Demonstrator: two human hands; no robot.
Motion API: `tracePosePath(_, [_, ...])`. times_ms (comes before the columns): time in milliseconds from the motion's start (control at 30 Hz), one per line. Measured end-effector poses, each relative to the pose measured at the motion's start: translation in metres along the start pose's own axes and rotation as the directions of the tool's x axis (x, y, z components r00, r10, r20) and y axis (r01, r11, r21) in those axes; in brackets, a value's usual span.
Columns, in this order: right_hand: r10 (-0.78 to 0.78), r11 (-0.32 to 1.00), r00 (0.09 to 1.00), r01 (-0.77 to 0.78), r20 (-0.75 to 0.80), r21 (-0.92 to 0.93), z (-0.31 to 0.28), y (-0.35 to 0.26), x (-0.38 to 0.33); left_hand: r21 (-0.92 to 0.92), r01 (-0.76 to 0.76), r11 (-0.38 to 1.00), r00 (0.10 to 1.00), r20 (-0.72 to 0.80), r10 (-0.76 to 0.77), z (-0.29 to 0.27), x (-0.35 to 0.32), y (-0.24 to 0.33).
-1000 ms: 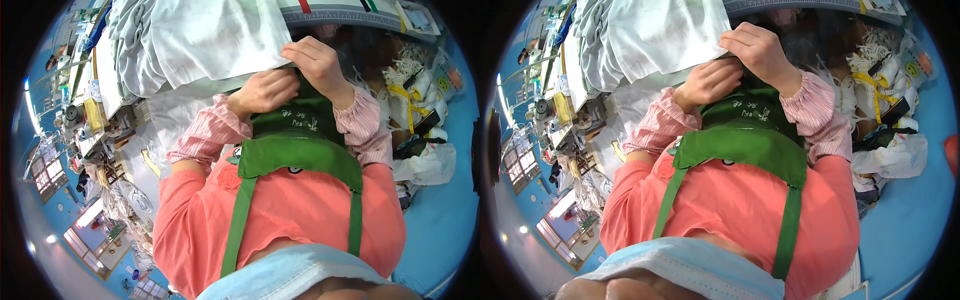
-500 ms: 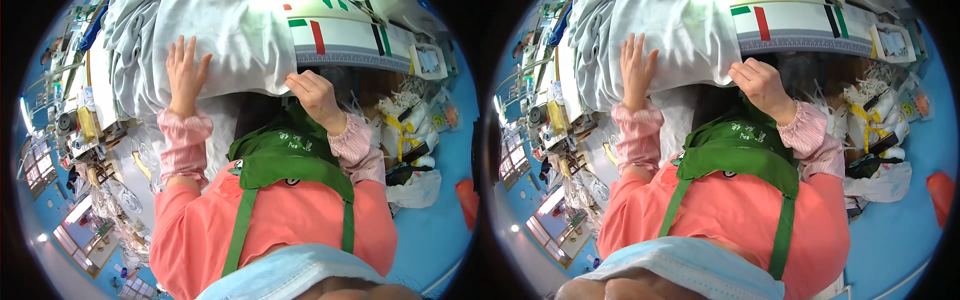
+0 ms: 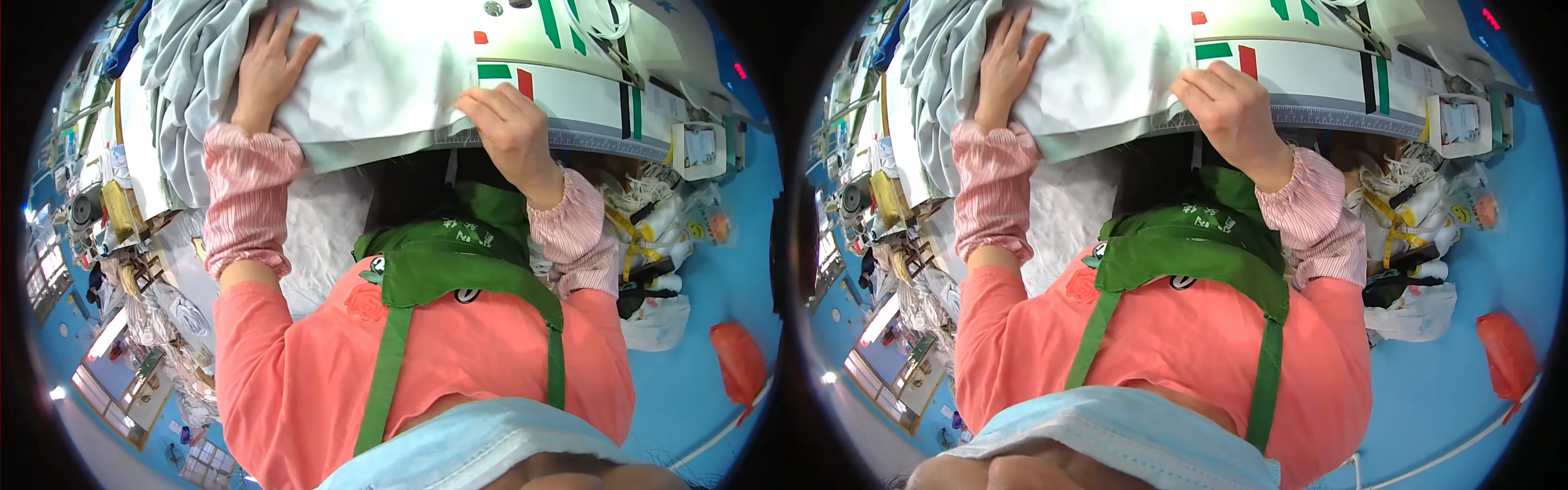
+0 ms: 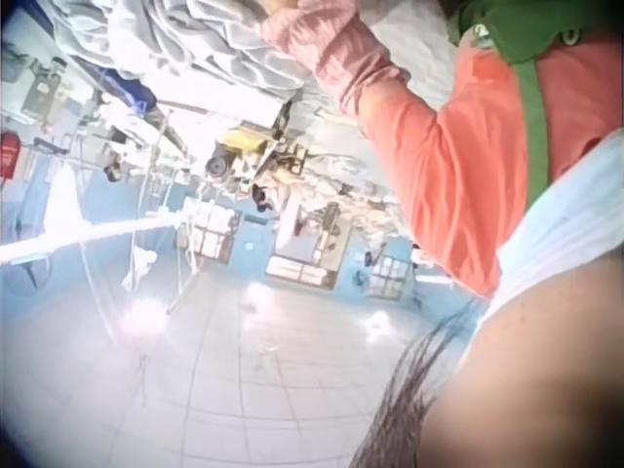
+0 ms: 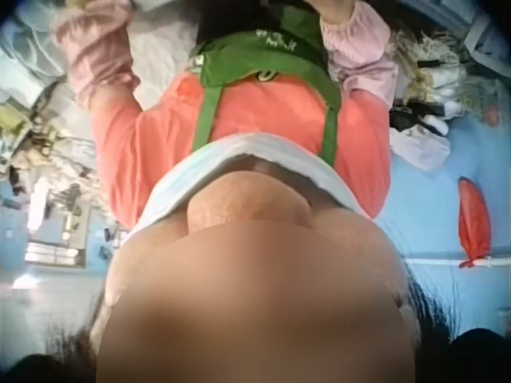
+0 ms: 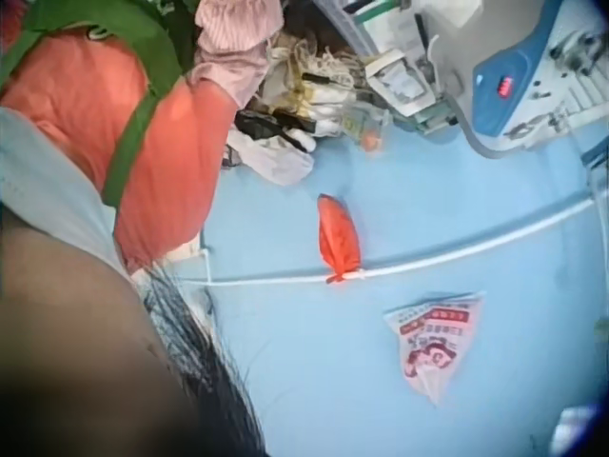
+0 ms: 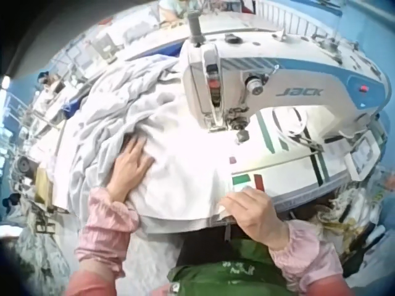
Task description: Sewing white fabric pillow covers using an industrial sewing machine.
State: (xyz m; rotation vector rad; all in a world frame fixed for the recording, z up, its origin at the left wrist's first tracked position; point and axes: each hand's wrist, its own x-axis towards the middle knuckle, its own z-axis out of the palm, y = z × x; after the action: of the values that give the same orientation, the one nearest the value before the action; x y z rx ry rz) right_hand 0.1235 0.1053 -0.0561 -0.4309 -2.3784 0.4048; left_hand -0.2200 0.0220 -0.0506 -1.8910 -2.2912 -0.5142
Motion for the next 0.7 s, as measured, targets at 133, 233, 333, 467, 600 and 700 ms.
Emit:
tracePosePath(133, [0.033,0.999,0.999,-0.034,0.027,0.03,0.004,0.009,0.02,-0.051,0.126,0.991,0.986,0.118,-0.119,-0.011,0.024,-0.007])
tracePosePath(233, [0.019,1.0,0.999,-0.019,0.043,-0.005,0.008,0.02,0.035,-0.019,0.081,0.997,0.993,0.086,-0.079,-0.001,0.042,-0.022])
tracePosePath(333, [0.037,0.999,0.998,-0.036,0.056,-0.015,0.013,0.032,0.046,-0.023,0.055,0.998,0.997,0.053,-0.054,0.007,0.061,-0.035])
tracePosePath(467, [0.025,0.997,0.999,-0.021,0.044,-0.079,0.018,0.048,0.055,-0.014,0.034,0.999,0.999,0.039,-0.033,0.013,0.091,-0.044])
tracePosePath(600, [0.026,0.986,0.998,-0.017,0.057,-0.165,0.018,0.048,0.065,-0.026,0.06,0.998,0.996,0.067,-0.058,0.017,0.113,-0.058])
tracePosePath(700, [0.04,0.978,0.998,-0.028,0.053,-0.207,0.021,0.049,0.063,-0.054,0.047,0.997,0.997,0.061,-0.043,0.021,0.129,-0.068])
